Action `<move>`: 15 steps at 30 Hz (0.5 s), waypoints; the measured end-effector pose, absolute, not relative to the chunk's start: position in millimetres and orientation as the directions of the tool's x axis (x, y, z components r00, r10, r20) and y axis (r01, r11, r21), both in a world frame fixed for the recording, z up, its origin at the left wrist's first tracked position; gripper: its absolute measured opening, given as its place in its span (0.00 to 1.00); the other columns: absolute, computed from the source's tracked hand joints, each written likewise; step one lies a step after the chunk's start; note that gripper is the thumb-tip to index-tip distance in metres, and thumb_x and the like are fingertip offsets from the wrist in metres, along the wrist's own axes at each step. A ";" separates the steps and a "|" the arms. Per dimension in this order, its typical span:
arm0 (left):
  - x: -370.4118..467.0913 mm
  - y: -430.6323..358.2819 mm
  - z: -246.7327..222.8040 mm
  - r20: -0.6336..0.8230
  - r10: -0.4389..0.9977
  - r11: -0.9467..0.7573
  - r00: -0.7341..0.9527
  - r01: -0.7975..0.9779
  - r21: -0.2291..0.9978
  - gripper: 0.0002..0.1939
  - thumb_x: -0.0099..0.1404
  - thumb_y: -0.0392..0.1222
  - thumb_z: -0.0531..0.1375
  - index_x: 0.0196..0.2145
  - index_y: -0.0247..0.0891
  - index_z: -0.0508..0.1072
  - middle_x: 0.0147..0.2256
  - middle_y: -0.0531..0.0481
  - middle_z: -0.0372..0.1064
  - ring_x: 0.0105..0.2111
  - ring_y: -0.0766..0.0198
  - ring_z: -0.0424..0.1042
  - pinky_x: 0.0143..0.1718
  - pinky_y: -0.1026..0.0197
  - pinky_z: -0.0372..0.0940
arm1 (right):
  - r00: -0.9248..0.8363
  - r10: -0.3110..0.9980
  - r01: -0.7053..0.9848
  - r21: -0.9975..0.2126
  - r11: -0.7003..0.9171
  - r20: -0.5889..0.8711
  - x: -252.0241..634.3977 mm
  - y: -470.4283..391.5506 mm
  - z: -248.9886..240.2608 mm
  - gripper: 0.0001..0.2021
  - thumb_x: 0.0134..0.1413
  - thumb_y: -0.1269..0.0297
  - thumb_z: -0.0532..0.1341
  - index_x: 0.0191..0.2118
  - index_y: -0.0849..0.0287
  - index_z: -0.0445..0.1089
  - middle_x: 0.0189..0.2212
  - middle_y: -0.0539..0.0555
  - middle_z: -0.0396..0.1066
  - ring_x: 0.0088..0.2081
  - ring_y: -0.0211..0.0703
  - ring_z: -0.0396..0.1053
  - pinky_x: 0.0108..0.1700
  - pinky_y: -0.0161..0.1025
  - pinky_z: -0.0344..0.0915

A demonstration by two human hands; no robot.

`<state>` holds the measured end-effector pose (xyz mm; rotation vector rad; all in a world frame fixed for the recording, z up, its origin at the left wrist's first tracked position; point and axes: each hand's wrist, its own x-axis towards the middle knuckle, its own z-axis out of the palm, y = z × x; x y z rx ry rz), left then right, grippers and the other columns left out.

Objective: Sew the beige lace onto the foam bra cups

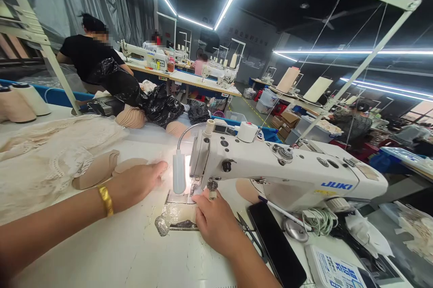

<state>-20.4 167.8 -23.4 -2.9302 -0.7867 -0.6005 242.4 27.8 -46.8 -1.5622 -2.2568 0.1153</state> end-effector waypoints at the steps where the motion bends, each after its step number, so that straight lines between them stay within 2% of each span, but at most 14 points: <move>1: -29.5 155.2 -22.0 0.340 0.516 -0.846 0.786 0.530 0.058 0.10 0.64 0.26 0.52 0.37 0.41 0.62 0.23 0.54 0.67 0.18 0.59 0.66 0.20 0.58 0.47 | -0.304 0.913 0.881 -0.284 0.378 0.273 242.7 28.0 -47.3 0.15 0.67 0.75 0.52 0.52 0.56 0.70 0.39 0.57 0.74 0.34 0.48 0.70 0.36 0.43 0.67; 3: -41.8 128.9 -18.9 0.196 0.616 -0.786 0.763 0.613 0.079 0.06 0.65 0.32 0.55 0.37 0.41 0.63 0.25 0.52 0.70 0.22 0.55 0.71 0.22 0.59 0.49 | -0.306 0.907 0.879 -0.281 0.386 0.288 243.0 28.6 -48.6 0.15 0.67 0.76 0.53 0.52 0.55 0.70 0.39 0.56 0.73 0.34 0.48 0.70 0.35 0.43 0.67; 6: -40.2 97.6 -17.5 0.048 0.609 -0.787 0.791 0.596 0.158 0.06 0.67 0.31 0.54 0.34 0.41 0.66 0.30 0.49 0.73 0.29 0.53 0.74 0.28 0.57 0.58 | -0.310 0.896 0.871 -0.282 0.402 0.319 243.3 30.0 -50.7 0.14 0.66 0.76 0.54 0.50 0.53 0.70 0.37 0.55 0.73 0.37 0.50 0.70 0.34 0.41 0.65; 8: -27.9 88.5 -19.1 0.063 0.549 -0.817 0.834 0.519 0.250 0.12 0.66 0.26 0.51 0.33 0.40 0.68 0.38 0.46 0.74 0.36 0.55 0.75 0.35 0.57 0.65 | -0.310 0.893 0.865 -0.294 0.408 0.326 243.6 30.9 -51.9 0.14 0.66 0.76 0.55 0.50 0.53 0.70 0.37 0.55 0.72 0.38 0.50 0.70 0.34 0.40 0.65; 10: -12.5 89.5 -21.2 0.103 0.497 -0.839 0.862 0.446 0.313 0.14 0.65 0.22 0.50 0.32 0.39 0.68 0.43 0.46 0.74 0.42 0.56 0.74 0.41 0.58 0.67 | -0.304 0.899 0.866 -0.302 0.399 0.314 244.1 31.5 -52.8 0.14 0.66 0.76 0.55 0.51 0.53 0.71 0.37 0.55 0.72 0.38 0.50 0.70 0.34 0.41 0.64; 12: 1.4 97.2 -23.1 0.122 0.443 -0.864 0.888 0.388 0.321 0.14 0.64 0.21 0.52 0.29 0.39 0.65 0.41 0.48 0.74 0.42 0.57 0.73 0.41 0.60 0.67 | -0.296 0.907 0.871 -0.305 0.385 0.299 244.8 31.7 -53.5 0.14 0.66 0.76 0.55 0.51 0.55 0.72 0.38 0.56 0.72 0.37 0.50 0.69 0.34 0.41 0.64; 15: 14.6 111.6 -26.2 0.149 0.341 -0.913 0.928 0.290 0.285 0.16 0.61 0.20 0.55 0.27 0.39 0.61 0.39 0.52 0.75 0.37 0.61 0.72 0.38 0.62 0.66 | -0.296 0.909 0.871 -0.307 0.383 0.295 246.1 31.8 -54.0 0.14 0.66 0.76 0.55 0.50 0.55 0.72 0.38 0.56 0.72 0.35 0.50 0.68 0.35 0.42 0.62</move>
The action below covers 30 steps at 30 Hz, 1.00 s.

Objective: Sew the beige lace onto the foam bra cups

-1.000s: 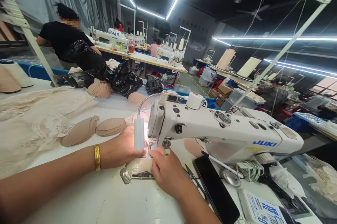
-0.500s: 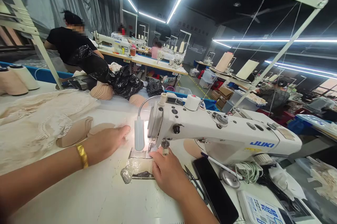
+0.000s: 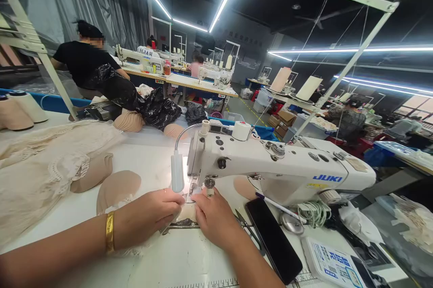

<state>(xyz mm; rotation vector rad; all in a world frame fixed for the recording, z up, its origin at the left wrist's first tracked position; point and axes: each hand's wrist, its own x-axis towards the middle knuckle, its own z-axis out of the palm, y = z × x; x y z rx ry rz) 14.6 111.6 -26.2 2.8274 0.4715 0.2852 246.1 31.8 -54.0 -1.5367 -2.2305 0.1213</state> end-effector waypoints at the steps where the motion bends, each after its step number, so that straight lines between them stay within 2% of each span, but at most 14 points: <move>1: 17.0 115.6 -27.4 0.164 0.305 -0.928 0.938 0.255 0.272 0.16 0.60 0.19 0.56 0.27 0.40 0.61 0.39 0.53 0.75 0.35 0.62 0.71 0.37 0.63 0.65 | -0.296 0.908 0.869 -0.311 0.384 0.295 246.5 31.9 -53.9 0.14 0.66 0.76 0.55 0.50 0.55 0.72 0.38 0.56 0.72 0.35 0.49 0.68 0.35 0.42 0.62; 5: 22.0 125.3 -30.2 0.186 0.231 -0.956 0.955 0.187 0.224 0.15 0.59 0.20 0.56 0.29 0.40 0.63 0.41 0.53 0.76 0.31 0.64 0.66 0.34 0.62 0.64 | -0.291 0.913 0.862 -0.336 0.379 0.285 247.4 32.1 -52.6 0.14 0.67 0.75 0.54 0.51 0.55 0.73 0.37 0.55 0.72 0.32 0.47 0.66 0.33 0.40 0.59; 10: 26.6 131.0 -26.0 0.168 0.190 -0.971 0.967 0.160 0.175 0.17 0.54 0.19 0.55 0.28 0.41 0.59 0.35 0.53 0.70 0.27 0.65 0.61 0.28 0.62 0.60 | -0.291 0.910 0.861 -0.335 0.384 0.296 247.5 32.0 -53.1 0.15 0.66 0.75 0.54 0.50 0.54 0.73 0.37 0.54 0.71 0.30 0.45 0.62 0.32 0.39 0.56; 13: 27.8 133.4 -23.0 0.192 0.150 -0.981 0.970 0.121 0.153 0.17 0.55 0.20 0.56 0.28 0.42 0.58 0.33 0.54 0.68 0.27 0.65 0.60 0.28 0.62 0.60 | -0.288 0.912 0.859 -0.342 0.381 0.292 247.9 31.7 -54.9 0.15 0.67 0.74 0.54 0.52 0.54 0.73 0.37 0.54 0.71 0.31 0.45 0.63 0.32 0.39 0.55; 20: 26.6 135.3 -25.3 0.283 0.164 -0.986 0.945 0.148 0.078 0.13 0.60 0.24 0.59 0.34 0.40 0.64 0.32 0.53 0.68 0.29 0.64 0.66 0.29 0.63 0.64 | -0.278 0.921 0.872 -0.330 0.361 0.271 248.1 32.1 -53.7 0.14 0.68 0.74 0.54 0.51 0.53 0.72 0.36 0.54 0.70 0.29 0.45 0.62 0.32 0.40 0.56; 24: 28.3 136.0 -27.2 0.308 0.186 -0.982 0.933 0.171 0.075 0.13 0.60 0.24 0.61 0.37 0.39 0.67 0.35 0.50 0.72 0.32 0.61 0.71 0.29 0.63 0.63 | -0.280 0.924 0.869 -0.340 0.359 0.259 247.7 32.6 -51.7 0.12 0.68 0.74 0.53 0.48 0.54 0.71 0.36 0.54 0.70 0.31 0.46 0.64 0.33 0.40 0.58; 28: 29.5 135.1 -27.2 0.333 0.231 -0.973 0.914 0.219 0.075 0.08 0.66 0.26 0.58 0.36 0.39 0.69 0.33 0.50 0.71 0.30 0.61 0.71 0.28 0.63 0.61 | -0.287 0.921 0.859 -0.354 0.370 0.264 248.6 32.1 -51.4 0.11 0.69 0.74 0.53 0.47 0.55 0.71 0.37 0.55 0.71 0.31 0.45 0.66 0.34 0.41 0.59; 30: 28.2 133.2 -26.0 0.313 0.274 -0.962 0.909 0.258 0.093 0.06 0.66 0.29 0.60 0.36 0.39 0.69 0.33 0.50 0.72 0.31 0.59 0.71 0.29 0.61 0.61 | -0.288 0.918 0.856 -0.357 0.375 0.274 248.9 31.8 -52.0 0.12 0.69 0.73 0.53 0.49 0.55 0.71 0.37 0.55 0.71 0.31 0.46 0.66 0.34 0.41 0.59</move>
